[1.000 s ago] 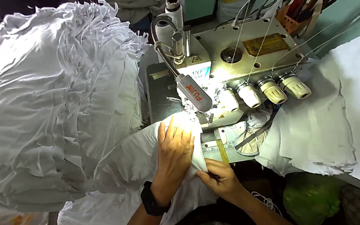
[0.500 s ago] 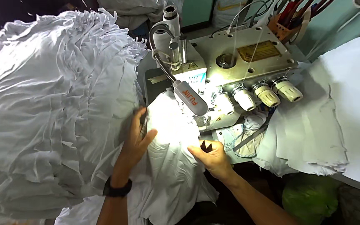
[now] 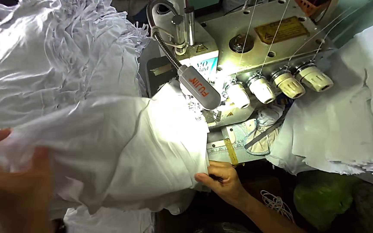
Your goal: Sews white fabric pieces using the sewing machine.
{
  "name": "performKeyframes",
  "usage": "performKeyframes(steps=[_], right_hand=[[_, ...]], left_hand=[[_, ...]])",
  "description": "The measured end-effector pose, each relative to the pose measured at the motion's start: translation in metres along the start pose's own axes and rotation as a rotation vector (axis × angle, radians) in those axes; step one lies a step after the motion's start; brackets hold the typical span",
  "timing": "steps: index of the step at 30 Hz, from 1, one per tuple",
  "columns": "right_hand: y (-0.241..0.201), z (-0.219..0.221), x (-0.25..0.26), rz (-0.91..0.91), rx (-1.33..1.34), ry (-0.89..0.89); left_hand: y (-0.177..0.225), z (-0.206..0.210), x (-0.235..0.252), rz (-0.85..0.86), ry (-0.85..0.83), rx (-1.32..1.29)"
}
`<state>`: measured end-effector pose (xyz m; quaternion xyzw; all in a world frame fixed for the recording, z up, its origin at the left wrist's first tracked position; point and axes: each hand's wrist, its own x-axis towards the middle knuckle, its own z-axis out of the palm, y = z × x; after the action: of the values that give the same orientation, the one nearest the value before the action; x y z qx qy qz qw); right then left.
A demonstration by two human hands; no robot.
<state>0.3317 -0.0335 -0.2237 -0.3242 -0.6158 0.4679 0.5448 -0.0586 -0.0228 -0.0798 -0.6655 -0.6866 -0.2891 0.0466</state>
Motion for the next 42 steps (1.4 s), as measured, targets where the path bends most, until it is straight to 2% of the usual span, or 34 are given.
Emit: performKeyframes(steps=[2,4,7,13,16,20,26,33,37,40,42], right_hand=[[0.004,0.001,-0.006,-0.004,-0.030,0.005],[0.005,-0.004,-0.014,-0.055,-0.091,-0.033],[0.003,-0.010,-0.026,-0.169,-0.188,-0.064],[0.007,-0.011,-0.004,-0.195,-0.184,0.015],[0.003,-0.009,0.020,-0.061,-0.079,0.047],[0.001,-0.006,0.040,0.181,0.211,0.137],[-0.001,-0.004,0.026,0.070,0.063,0.058],[-0.003,0.008,0.043,0.165,0.114,0.245],[-0.006,-0.002,0.025,0.261,0.147,0.105],[0.005,-0.019,-0.006,0.165,0.004,-0.109],[0.016,-0.028,-0.030,0.091,-0.178,-0.229]], left_hand=[[0.079,0.041,0.014,0.187,-0.031,-0.099],[0.141,0.090,0.005,0.334,-0.112,-0.305],[0.178,0.138,-0.004,0.462,-0.177,-0.297],[0.184,0.146,0.005,0.511,-0.130,-0.194],[0.184,0.145,0.005,0.531,-0.119,-0.167],[0.185,0.148,0.006,0.520,-0.108,-0.171],[0.183,0.150,0.007,0.498,-0.112,-0.197],[0.181,0.149,0.006,0.474,-0.210,-0.261],[0.167,0.130,-0.032,0.270,-0.065,-0.439],[0.149,0.127,-0.084,0.115,0.051,-0.434],[0.138,0.136,-0.134,0.022,-0.012,-0.360]])
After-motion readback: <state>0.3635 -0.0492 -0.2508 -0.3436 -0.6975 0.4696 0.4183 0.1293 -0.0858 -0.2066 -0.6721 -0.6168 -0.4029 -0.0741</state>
